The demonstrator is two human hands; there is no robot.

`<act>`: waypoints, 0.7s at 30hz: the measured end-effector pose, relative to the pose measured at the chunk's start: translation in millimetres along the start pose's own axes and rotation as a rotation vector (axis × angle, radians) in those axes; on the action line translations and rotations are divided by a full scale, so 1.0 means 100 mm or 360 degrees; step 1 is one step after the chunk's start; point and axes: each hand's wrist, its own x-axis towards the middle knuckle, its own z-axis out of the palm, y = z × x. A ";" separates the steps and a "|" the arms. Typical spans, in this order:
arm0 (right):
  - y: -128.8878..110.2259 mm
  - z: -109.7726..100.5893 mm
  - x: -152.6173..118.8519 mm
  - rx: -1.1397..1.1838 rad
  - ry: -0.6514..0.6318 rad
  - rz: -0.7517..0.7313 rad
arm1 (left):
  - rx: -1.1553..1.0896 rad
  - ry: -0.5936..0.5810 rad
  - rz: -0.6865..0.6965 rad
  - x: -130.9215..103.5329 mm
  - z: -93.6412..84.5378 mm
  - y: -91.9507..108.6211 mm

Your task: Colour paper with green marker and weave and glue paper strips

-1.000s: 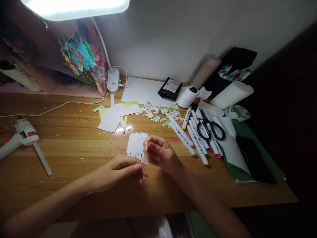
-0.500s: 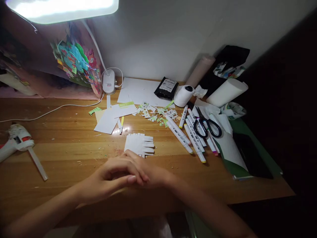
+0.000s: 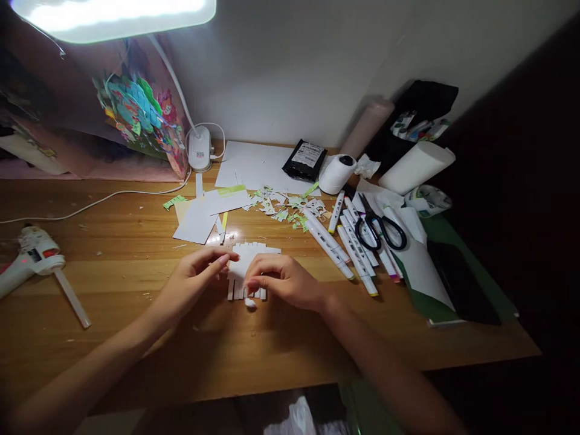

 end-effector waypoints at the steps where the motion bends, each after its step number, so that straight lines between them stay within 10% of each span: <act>1: 0.01 -0.01 0.00 -0.0065 -0.0001 0.0013 | 0.0074 0.0015 0.0018 0.02 0.00 -0.03; 12: -0.07 -0.02 -0.12 -0.0631 -0.0552 0.0079 | 0.0672 -0.0366 0.0376 -0.03 -0.03 -0.07; 21: -0.02 0.05 -0.10 -0.0835 -0.0434 -0.0119 | 0.0983 -0.0349 0.0531 0.01 0.02 -0.17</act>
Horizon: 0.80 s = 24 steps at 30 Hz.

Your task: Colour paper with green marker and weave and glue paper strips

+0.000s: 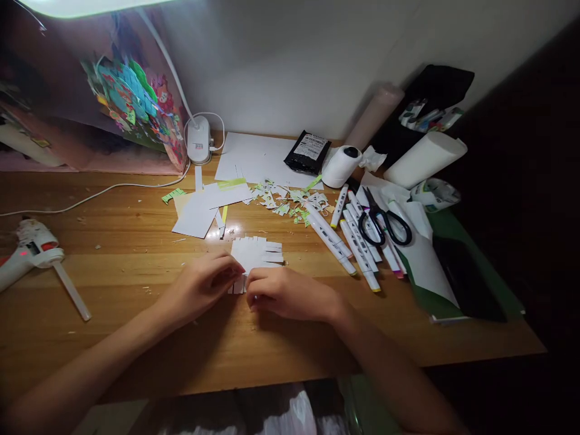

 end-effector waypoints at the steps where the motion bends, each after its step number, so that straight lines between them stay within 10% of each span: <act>1: -0.01 -0.04 0.00 0.0062 0.0106 -0.0021 | 0.0057 0.0021 0.0047 0.00 0.01 0.00; 8: 0.23 -0.06 0.07 0.0349 0.1116 0.0445 | 0.0498 0.0014 0.0469 -0.04 0.12 0.00; 24: 0.31 0.12 0.26 -0.0389 0.0854 0.0212 | 0.0814 -0.0183 0.0470 -0.11 0.23 0.08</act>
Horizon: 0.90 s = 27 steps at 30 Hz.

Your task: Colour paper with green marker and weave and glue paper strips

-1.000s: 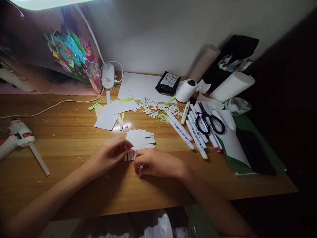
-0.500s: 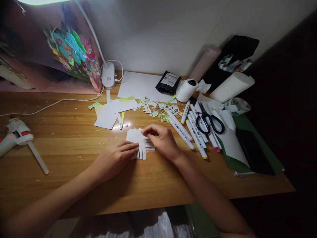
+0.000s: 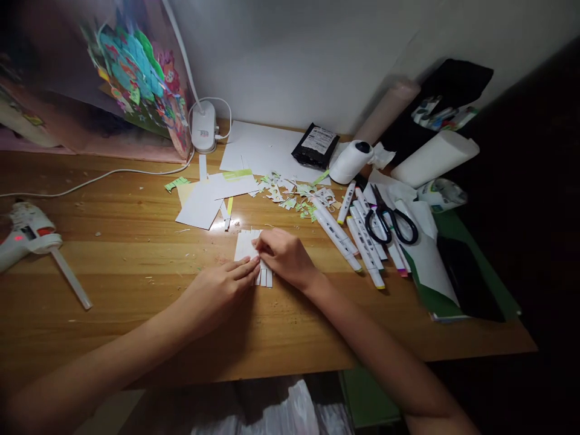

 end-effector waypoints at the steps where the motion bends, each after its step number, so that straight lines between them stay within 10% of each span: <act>1: 0.01 0.01 0.00 -0.0024 0.0026 -0.0007 | 0.0003 -0.0010 -0.0008 0.00 0.00 0.01; 14: 0.03 -0.03 0.00 0.0168 -0.0066 0.0081 | -0.0040 0.0021 -0.0013 0.00 0.01 0.02; 18: -0.02 -0.13 0.05 0.0635 0.0273 0.0460 | -0.0227 0.0114 -0.0077 0.00 0.00 0.00; 27: -0.12 -0.17 0.07 0.1779 0.0016 0.1208 | -0.0851 0.0939 -0.0385 0.03 -0.17 -0.12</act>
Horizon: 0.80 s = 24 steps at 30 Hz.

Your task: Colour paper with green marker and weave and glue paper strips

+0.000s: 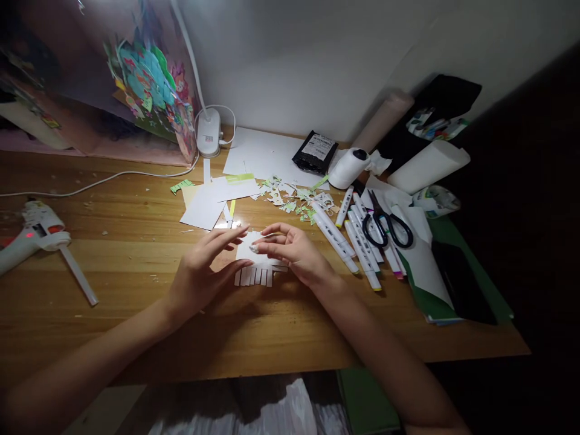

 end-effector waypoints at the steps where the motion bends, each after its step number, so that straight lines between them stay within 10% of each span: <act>1: 0.01 0.03 -0.02 0.0051 -0.0057 0.0054 | -0.0012 0.0009 0.0053 0.01 -0.01 0.01; 12: 0.01 0.18 -0.16 -0.0286 -0.0069 -0.0302 | -0.0151 0.0176 -0.0106 0.00 -0.03 -0.01; 24: 0.13 0.21 -0.22 -0.0486 -0.0250 -0.0536 | -0.0195 -0.0048 -0.0140 0.04 -0.05 -0.01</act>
